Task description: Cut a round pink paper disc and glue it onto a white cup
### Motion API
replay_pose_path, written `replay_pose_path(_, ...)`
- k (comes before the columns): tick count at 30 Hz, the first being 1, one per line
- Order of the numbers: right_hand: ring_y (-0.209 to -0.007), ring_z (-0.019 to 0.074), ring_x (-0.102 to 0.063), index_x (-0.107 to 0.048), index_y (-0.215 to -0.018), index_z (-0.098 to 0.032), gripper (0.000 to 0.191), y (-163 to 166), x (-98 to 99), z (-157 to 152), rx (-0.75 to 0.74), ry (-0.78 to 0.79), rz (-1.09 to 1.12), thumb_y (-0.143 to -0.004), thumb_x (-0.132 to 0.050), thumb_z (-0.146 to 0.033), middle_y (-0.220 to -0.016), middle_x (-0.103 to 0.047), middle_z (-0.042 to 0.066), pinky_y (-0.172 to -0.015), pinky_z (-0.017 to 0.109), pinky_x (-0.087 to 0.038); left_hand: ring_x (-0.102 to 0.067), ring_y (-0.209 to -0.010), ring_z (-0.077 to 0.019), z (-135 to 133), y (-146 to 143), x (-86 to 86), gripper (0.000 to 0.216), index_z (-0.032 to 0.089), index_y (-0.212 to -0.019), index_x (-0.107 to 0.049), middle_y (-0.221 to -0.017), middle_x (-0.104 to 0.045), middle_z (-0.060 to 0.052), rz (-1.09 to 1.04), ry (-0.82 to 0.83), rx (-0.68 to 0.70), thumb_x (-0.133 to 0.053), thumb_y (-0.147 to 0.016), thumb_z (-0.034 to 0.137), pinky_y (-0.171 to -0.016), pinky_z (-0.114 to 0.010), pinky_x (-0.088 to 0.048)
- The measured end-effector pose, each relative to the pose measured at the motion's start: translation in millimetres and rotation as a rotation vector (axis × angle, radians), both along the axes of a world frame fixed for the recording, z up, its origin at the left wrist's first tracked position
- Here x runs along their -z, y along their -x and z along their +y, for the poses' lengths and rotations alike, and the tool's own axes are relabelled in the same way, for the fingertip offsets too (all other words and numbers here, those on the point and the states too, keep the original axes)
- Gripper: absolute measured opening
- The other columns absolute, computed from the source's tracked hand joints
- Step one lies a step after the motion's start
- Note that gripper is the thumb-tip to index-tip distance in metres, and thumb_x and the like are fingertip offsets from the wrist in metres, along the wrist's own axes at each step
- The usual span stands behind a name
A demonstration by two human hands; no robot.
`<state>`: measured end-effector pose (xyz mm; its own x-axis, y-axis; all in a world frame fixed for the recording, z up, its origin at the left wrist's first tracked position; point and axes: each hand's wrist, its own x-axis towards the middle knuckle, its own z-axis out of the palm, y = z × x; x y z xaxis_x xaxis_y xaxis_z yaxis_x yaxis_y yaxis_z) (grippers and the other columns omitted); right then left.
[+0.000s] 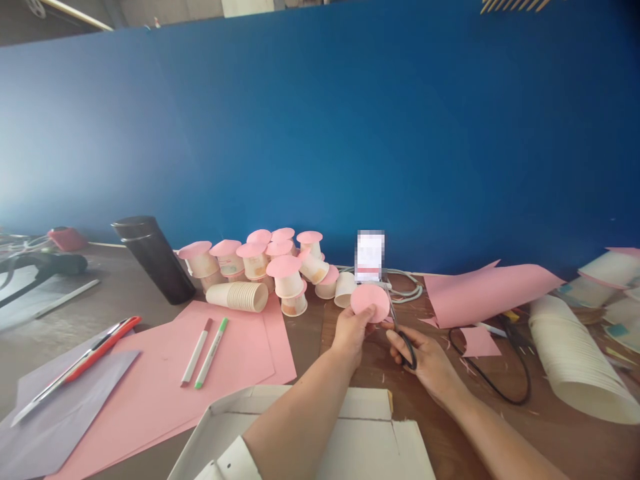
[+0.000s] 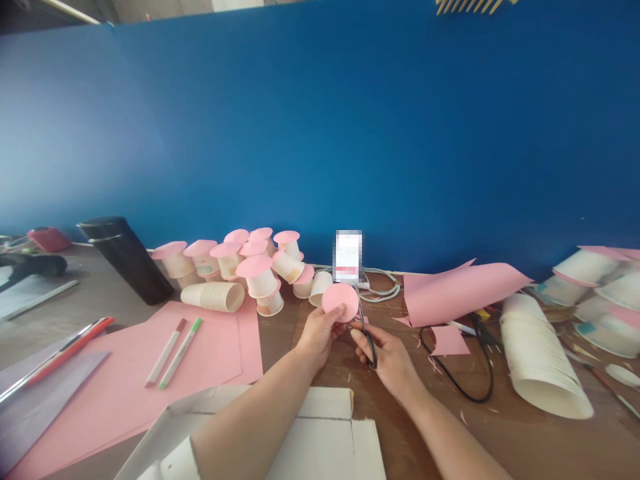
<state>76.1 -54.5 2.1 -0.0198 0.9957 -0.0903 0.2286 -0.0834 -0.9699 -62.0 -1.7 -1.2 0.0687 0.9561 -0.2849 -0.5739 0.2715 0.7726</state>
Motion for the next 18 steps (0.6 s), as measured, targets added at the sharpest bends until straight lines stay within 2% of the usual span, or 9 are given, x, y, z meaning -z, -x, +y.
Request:
replay_pose_path(11,-0.061,0.0139,-0.054,-0.065,-0.112,-0.016,0.052,3.3,-4.0,-1.6,0.060,-0.005,0.033,-0.080,-0.062,-0.057,-0.068,-0.062,0.002,-0.051,0.024,-0.038,-0.059,-0.070,-0.0109,-0.3,0.6,0.1,0.036,0.012,-0.093,-0.069,-0.091,-0.069,-0.009,-0.032,0.020,-0.013,-0.081,-0.063,0.028,-0.060,-0.020,-0.047)
replay_pose_path(18,-0.065,0.0146,-0.055,-0.066,-0.109,-0.018,0.050,3.4,-4.4,-1.9,0.087,-0.008,0.062,-0.078,-0.064,-0.056,-0.070,-0.063,0.002,-0.049,0.022,-0.037,-0.061,-0.071,-0.0114,-0.2,1.4,1.3,0.041,0.013,-0.098,-0.068,-0.091,-0.070,-0.009,-0.063,-0.007,0.052,-0.081,-0.063,0.030,-0.062,-0.020,-0.046)
